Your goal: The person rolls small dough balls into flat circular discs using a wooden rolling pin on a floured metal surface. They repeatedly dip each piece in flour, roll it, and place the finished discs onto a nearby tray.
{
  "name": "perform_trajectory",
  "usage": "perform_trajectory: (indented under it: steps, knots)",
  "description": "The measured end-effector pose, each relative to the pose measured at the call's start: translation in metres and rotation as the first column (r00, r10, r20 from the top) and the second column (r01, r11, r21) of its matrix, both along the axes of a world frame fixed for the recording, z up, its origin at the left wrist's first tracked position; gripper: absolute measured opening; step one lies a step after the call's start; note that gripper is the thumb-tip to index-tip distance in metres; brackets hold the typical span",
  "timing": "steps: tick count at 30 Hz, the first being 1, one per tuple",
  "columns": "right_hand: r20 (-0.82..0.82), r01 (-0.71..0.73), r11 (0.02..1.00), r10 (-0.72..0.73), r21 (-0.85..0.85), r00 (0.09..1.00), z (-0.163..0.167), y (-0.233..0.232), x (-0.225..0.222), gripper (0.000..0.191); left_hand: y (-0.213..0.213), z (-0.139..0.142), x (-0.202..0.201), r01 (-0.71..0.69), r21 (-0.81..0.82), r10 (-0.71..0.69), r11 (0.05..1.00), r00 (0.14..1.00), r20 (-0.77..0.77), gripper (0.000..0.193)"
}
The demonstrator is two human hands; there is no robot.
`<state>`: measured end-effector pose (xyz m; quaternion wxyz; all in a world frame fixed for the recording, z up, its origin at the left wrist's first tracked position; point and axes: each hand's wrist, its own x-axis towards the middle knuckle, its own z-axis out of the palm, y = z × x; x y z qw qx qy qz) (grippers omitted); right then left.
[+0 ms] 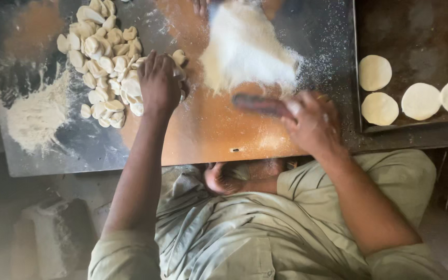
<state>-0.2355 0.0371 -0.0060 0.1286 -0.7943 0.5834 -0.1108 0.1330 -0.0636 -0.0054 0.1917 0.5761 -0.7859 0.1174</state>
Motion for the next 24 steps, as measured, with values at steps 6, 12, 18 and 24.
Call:
perform_trajectory:
  steps: [6, 12, 18, 24]
  knots:
    - [0.032, 0.127, 0.982, -0.124, -0.138, 0.992, -0.023, -0.014, -0.008, 0.06, 0.105, 0.0, -0.025, -0.052, 0.337, 0.198, 0.94, 0.889, -0.413, 0.022]
    - [0.207, 0.128, 0.971, -0.086, -0.201, 0.975, -0.01, 0.009, -0.008, 0.052, 0.148, -0.002, -0.057, -0.051, 0.027, 0.048, 0.998, 0.993, 0.107, 0.044]
    - [0.117, 0.062, 0.997, -0.067, 0.047, 0.991, 0.006, 0.016, 0.0, 0.039, 0.09, -0.008, -0.073, -0.118, 0.372, 0.274, 0.921, 0.875, -0.4, 0.021]
    - [0.159, -0.386, 0.916, 0.367, 0.109, 0.916, 0.028, 0.035, 0.006, 0.04, 0.062, -0.027, -0.142, 0.15, 0.195, -0.063, 0.969, 0.916, -0.396, 0.024]
